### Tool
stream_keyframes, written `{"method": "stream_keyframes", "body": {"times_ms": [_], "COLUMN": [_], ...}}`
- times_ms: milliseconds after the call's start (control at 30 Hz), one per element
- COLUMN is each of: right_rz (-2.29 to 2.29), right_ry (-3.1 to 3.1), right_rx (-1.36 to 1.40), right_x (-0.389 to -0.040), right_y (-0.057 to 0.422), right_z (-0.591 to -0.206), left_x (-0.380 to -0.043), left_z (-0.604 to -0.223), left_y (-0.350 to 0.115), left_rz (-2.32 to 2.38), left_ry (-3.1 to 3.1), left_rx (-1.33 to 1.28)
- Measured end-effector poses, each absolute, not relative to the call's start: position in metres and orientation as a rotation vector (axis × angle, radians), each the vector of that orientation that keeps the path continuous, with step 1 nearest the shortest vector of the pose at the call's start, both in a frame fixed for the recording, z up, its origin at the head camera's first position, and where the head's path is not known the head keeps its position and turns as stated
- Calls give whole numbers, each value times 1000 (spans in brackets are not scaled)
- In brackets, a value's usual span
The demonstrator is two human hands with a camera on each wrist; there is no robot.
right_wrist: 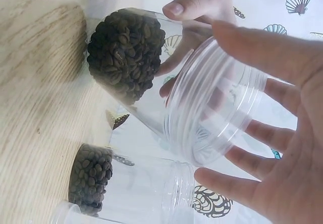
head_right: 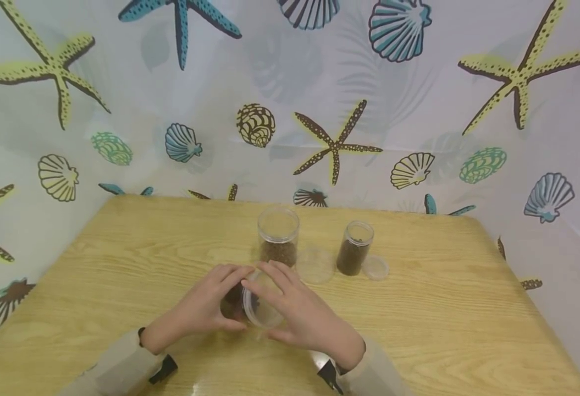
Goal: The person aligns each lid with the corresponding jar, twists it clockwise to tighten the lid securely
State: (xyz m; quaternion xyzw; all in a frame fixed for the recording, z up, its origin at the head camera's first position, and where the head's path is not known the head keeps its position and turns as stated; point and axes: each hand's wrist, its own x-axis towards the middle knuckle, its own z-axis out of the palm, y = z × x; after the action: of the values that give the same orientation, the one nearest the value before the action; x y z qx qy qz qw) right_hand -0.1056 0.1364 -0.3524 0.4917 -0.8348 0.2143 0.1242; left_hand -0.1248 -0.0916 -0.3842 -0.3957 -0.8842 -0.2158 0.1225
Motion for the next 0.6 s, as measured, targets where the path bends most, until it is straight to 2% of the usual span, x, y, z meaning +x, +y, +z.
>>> {"method": "stream_keyframes", "body": {"times_ms": [333, 600], "right_rz": [617, 676], "right_ry": [-2406, -2476], "right_rx": [1452, 1364], "right_x": [-108, -108], "right_y": [137, 138], "right_z": [-354, -353], "left_x": [-125, -126], "left_z": [-387, -388], "left_y": [-92, -92], "left_rz": [-632, -623], "left_ry": [-2584, -2570], "left_rx": [-1157, -1161]}}
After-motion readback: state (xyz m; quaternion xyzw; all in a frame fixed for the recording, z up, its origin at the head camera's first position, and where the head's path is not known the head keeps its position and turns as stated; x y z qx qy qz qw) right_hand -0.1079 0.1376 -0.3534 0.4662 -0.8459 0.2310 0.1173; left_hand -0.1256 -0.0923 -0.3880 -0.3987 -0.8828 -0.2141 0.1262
